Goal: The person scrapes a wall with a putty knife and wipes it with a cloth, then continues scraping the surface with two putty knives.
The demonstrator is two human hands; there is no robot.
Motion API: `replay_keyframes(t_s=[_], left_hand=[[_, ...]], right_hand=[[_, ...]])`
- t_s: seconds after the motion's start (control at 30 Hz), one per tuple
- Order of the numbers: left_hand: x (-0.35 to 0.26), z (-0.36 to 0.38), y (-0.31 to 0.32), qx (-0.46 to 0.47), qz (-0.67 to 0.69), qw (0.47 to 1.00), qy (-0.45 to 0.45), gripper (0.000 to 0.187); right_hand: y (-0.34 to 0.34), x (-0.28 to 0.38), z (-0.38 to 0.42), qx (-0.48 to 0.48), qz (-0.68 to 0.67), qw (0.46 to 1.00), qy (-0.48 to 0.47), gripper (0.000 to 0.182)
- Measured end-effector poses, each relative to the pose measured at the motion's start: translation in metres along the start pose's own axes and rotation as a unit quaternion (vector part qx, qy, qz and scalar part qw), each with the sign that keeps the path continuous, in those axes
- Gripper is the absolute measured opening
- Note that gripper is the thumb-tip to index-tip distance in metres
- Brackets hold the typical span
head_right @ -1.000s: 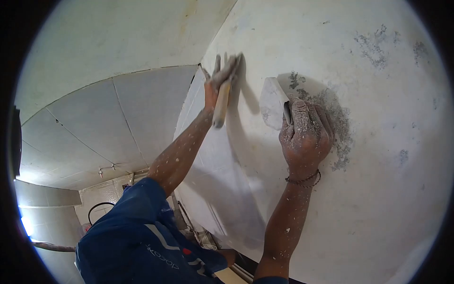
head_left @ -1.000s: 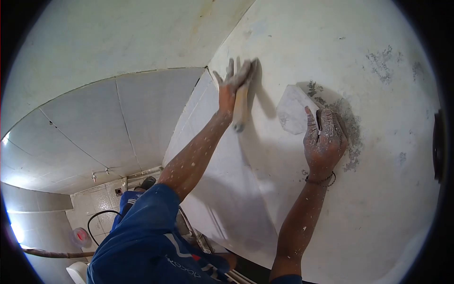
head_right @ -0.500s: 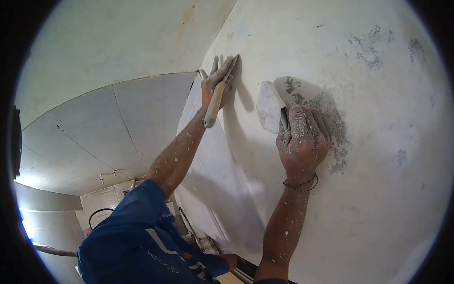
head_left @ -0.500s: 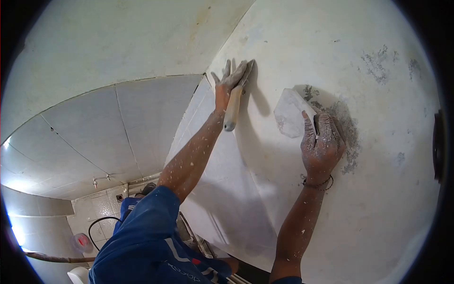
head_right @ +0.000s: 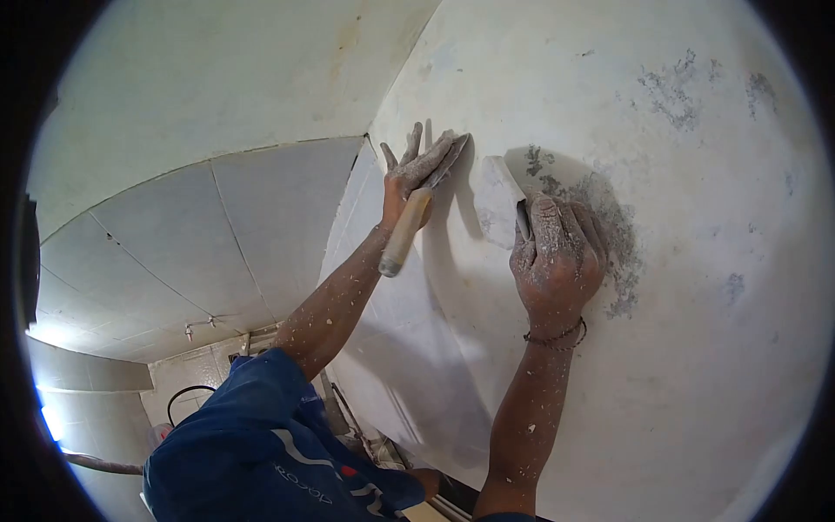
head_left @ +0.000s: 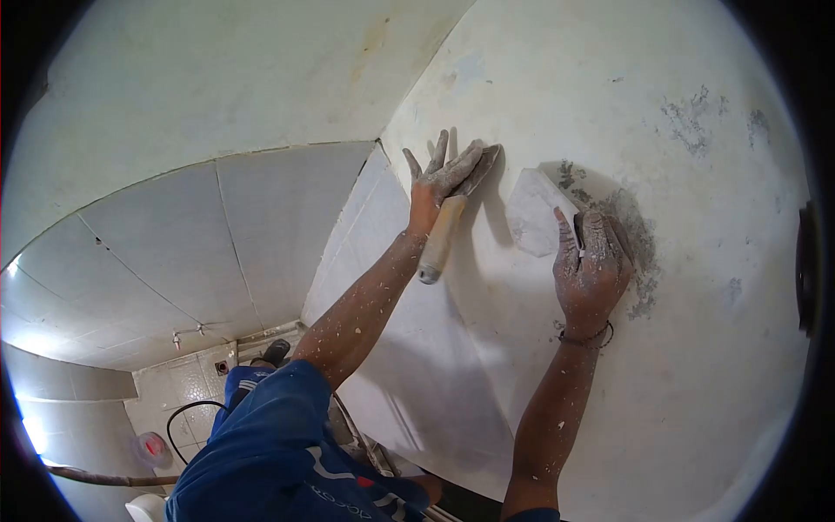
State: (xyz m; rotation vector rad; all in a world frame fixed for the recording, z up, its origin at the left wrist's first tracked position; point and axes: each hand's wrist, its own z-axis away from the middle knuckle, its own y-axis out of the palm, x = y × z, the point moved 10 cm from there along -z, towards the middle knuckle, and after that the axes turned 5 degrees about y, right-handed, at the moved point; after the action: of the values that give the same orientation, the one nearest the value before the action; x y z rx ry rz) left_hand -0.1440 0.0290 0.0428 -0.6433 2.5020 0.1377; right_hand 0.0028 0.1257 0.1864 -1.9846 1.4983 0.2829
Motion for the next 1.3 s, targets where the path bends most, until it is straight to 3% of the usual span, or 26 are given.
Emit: replay_keyframes(t_s=[0.1, 0.33, 0.4, 0.53, 0.7, 0.8, 0.87, 0.97, 1.07, 1.13, 1.17, 1.3], left_hand=[[-0.012, 0.016, 0.004, -0.016, 0.035, 0.999, -0.018, 0.04], [-0.008, 0.003, -0.007, -0.062, 0.02, 0.998, -0.026, 0.044], [-0.005, 0.012, 0.002, 0.021, -0.021, 0.999, -0.037, 0.045], [-0.002, -0.018, -0.01, -0.008, 0.032, 0.997, -0.071, 0.043], [-0.005, -0.002, -0.005, 0.015, -0.016, 0.999, 0.031, 0.043], [0.002, -0.013, -0.003, 0.009, -0.05, 0.999, 0.007, 0.05], [-0.008, -0.012, -0.002, -0.004, -0.016, 1.0, 0.024, 0.049], [-0.01, -0.001, -0.003, -0.019, 0.009, 1.0, -0.023, 0.049], [-0.01, -0.01, -0.004, -0.014, -0.012, 1.0, -0.009, 0.049], [-0.006, -0.03, -0.008, 0.007, -0.039, 0.998, -0.047, 0.048], [-0.008, -0.026, -0.01, -0.024, -0.014, 0.999, -0.029, 0.047], [-0.001, -0.007, -0.004, -0.002, -0.03, 1.0, -0.002, 0.045]], right_hand=[[-0.002, -0.003, -0.002, 0.023, -0.061, 0.998, 0.024, 0.01], [-0.004, -0.001, -0.002, 0.009, -0.052, 0.999, 0.001, 0.011], [-0.002, -0.004, -0.003, 0.006, -0.058, 0.998, 0.023, 0.01], [-0.005, -0.004, 0.0, -0.007, -0.048, 0.999, 0.014, 0.009], [-0.004, -0.003, 0.0, -0.004, -0.033, 0.999, 0.019, 0.009], [-0.002, -0.004, -0.004, 0.021, -0.076, 0.996, 0.035, 0.01], [-0.002, -0.005, 0.001, 0.019, -0.073, 0.996, 0.038, 0.01], [-0.003, -0.007, 0.005, 0.015, -0.065, 0.997, 0.035, 0.01], [-0.002, -0.006, -0.002, 0.001, -0.067, 0.997, 0.03, 0.011], [-0.001, -0.008, 0.0, 0.004, -0.074, 0.997, 0.027, 0.012], [-0.001, -0.009, 0.003, -0.001, -0.077, 0.997, 0.02, 0.013], [0.0, -0.012, -0.001, 0.021, -0.093, 0.994, 0.057, 0.015]])
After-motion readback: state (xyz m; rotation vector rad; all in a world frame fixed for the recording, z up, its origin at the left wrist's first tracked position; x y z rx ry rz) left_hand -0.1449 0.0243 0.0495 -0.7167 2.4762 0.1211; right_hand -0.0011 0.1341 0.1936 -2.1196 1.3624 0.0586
